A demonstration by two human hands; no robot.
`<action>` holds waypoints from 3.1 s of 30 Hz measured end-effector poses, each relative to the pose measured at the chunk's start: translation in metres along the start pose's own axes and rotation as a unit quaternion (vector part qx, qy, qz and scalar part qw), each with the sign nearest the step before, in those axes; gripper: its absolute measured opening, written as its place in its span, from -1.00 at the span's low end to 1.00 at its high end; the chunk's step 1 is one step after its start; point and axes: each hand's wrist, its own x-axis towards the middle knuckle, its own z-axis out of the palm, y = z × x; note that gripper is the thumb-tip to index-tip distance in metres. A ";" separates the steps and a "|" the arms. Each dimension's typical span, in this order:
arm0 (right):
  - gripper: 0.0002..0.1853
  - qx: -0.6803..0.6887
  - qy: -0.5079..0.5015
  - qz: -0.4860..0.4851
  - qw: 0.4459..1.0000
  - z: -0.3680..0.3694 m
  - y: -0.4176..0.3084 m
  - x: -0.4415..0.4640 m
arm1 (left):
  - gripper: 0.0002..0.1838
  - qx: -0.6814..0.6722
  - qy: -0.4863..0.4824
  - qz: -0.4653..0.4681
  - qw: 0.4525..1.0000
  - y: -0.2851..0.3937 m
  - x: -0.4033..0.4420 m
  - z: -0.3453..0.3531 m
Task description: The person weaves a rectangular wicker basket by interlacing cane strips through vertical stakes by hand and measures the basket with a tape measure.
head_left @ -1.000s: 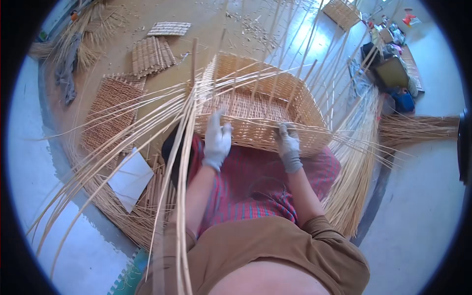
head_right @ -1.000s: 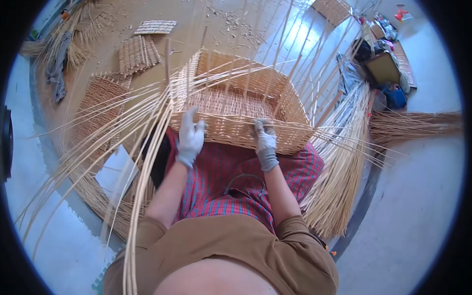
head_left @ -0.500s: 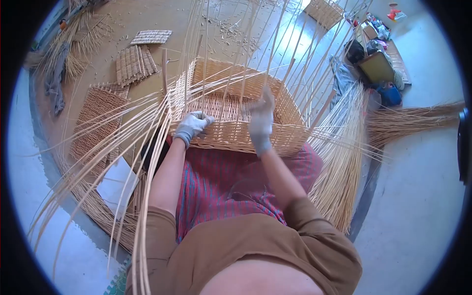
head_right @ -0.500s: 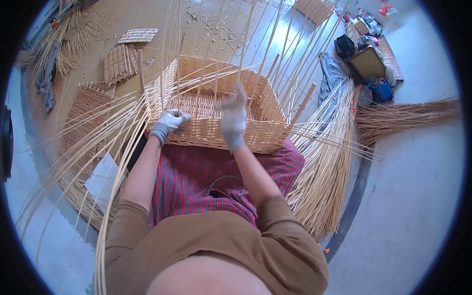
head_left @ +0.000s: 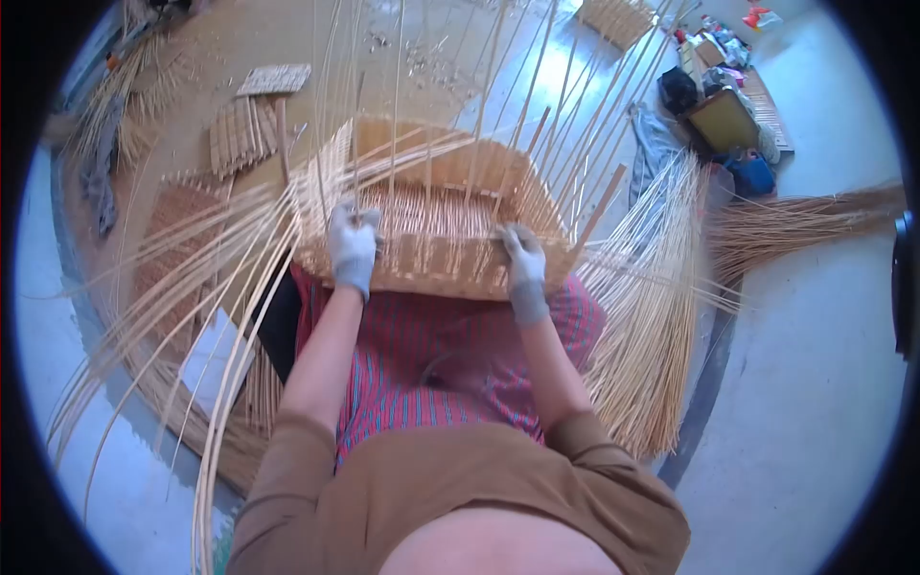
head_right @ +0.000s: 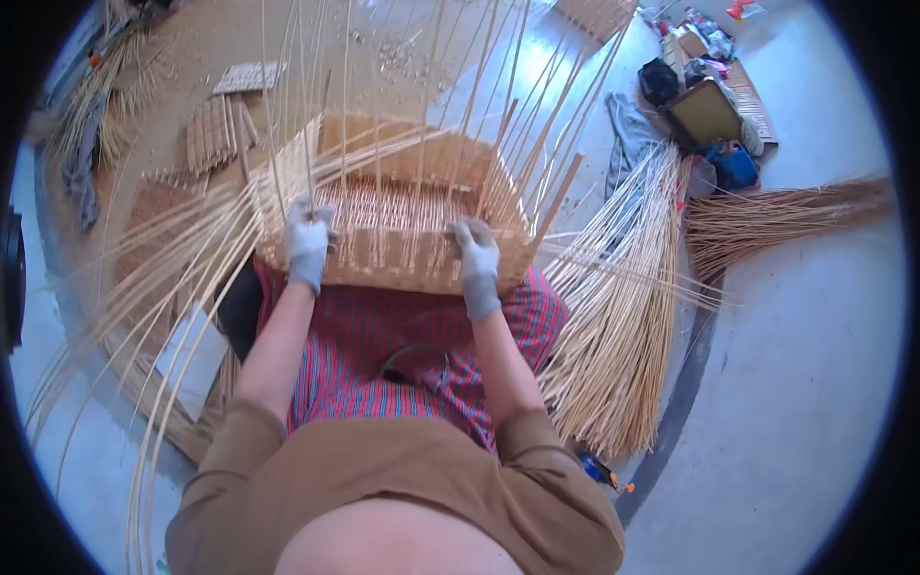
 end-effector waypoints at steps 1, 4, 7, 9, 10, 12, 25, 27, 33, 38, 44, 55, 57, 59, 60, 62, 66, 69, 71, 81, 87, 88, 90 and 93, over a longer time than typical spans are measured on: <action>-0.91 0.046 0.037 0.014 0.998 -0.019 0.021 0.006 | -0.72 0.024 0.104 0.201 0.974 0.001 0.005 0.011; -0.79 0.123 0.102 0.024 0.987 -0.022 0.031 -0.011 | -0.65 0.128 -0.169 0.069 0.975 0.014 -0.004 0.041; -0.63 -0.009 0.035 -0.039 0.999 0.003 -0.009 0.009 | -0.62 0.216 -0.383 -0.134 0.888 0.034 -0.004 0.059; -0.51 -0.066 -0.055 -0.244 0.966 0.053 -0.046 0.043 | -0.61 0.233 -0.387 -0.157 0.878 0.038 -0.018 0.058; -0.45 -0.174 -0.060 -0.367 0.912 0.081 -0.064 0.063 | -0.58 0.270 -0.358 -0.147 0.882 0.045 -0.020 0.058; -0.40 -0.457 -0.032 -0.488 0.743 0.080 -0.056 0.081 | -0.53 0.283 -0.329 -0.152 0.888 0.036 -0.014 0.065; -0.72 0.267 -0.077 -0.147 0.949 0.012 -0.006 -0.027 | -0.06 0.511 -0.238 0.021 0.826 0.061 -0.014 0.105; -0.74 -0.009 -0.047 -0.172 0.984 -0.003 -0.022 -0.031 | -0.10 0.521 -0.228 0.043 0.821 0.064 -0.016 0.105; -0.65 0.035 0.069 0.014 0.997 -0.100 0.007 0.010 | -0.48 0.200 -0.105 0.190 0.956 0.057 -0.038 0.085; -0.57 0.012 0.011 0.109 0.994 -0.083 0.007 -0.013 | -0.73 -0.054 -0.196 0.098 0.974 0.024 -0.016 0.142; -0.78 0.157 0.094 -0.006 0.983 -0.088 -0.016 -0.005 | -0.76 0.071 -0.417 -0.096 0.901 0.063 0.002 0.154; -0.81 0.131 0.140 -0.019 0.981 -0.111 -0.007 -0.008 | -0.68 0.036 -0.219 0.088 0.971 0.066 -0.075 0.147; -0.78 0.030 0.119 -0.010 0.992 -0.106 -0.017 0.008 | -0.61 0.160 -0.411 -0.150 0.885 0.054 -0.065 0.161; -0.54 -0.083 0.054 -0.191 0.976 -0.076 -0.060 0.030 | -0.58 0.207 -0.410 -0.131 0.879 0.051 -0.054 0.170; -0.43 -0.220 0.026 -0.304 0.927 -0.050 -0.068 0.053 | -0.55 0.259 -0.410 -0.120 0.866 0.046 -0.059 0.166; -0.32 -0.431 0.036 -0.442 0.786 -0.017 -0.079 0.095 | -0.52 0.262 -0.391 -0.140 0.871 0.048 -0.059 0.165; -0.32 -0.190 0.042 -0.326 0.925 -0.055 -0.073 0.095 | -0.53 0.213 -0.342 -0.168 0.900 0.061 -0.068 0.169; -0.56 0.050 0.112 -0.196 0.973 -0.135 -0.036 0.032 | -0.66 0.204 -0.353 -0.167 0.898 0.059 -0.078 0.163; -0.77 0.052 0.162 -0.008 0.985 -0.177 -0.039 -0.007 | -0.70 0.194 -0.242 -0.026 0.950 0.050 -0.088 0.168; -0.35 -0.579 0.160 -0.442 0.667 -0.119 -0.152 0.077 | -0.01 0.463 -0.406 0.167 0.770 0.054 -0.157 0.231; -0.50 -0.683 0.110 -0.161 0.704 -0.187 -0.045 0.034 | -0.21 0.493 -0.430 0.218 0.724 0.044 -0.148 0.234; -0.56 -0.570 0.156 -0.182 0.786 -0.176 -0.056 0.033 | -0.25 0.481 -0.440 0.205 0.730 0.053 -0.145 0.227; -0.59 -0.394 0.207 -0.249 0.860 -0.154 -0.083 0.022 | -0.24 0.395 -0.425 0.244 0.777 0.048 -0.151 0.201; -0.62 -0.055 0.054 -0.307 0.949 -0.100 -0.099 0.040 | -0.30 0.281 -0.382 0.294 0.830 0.033 -0.159 0.151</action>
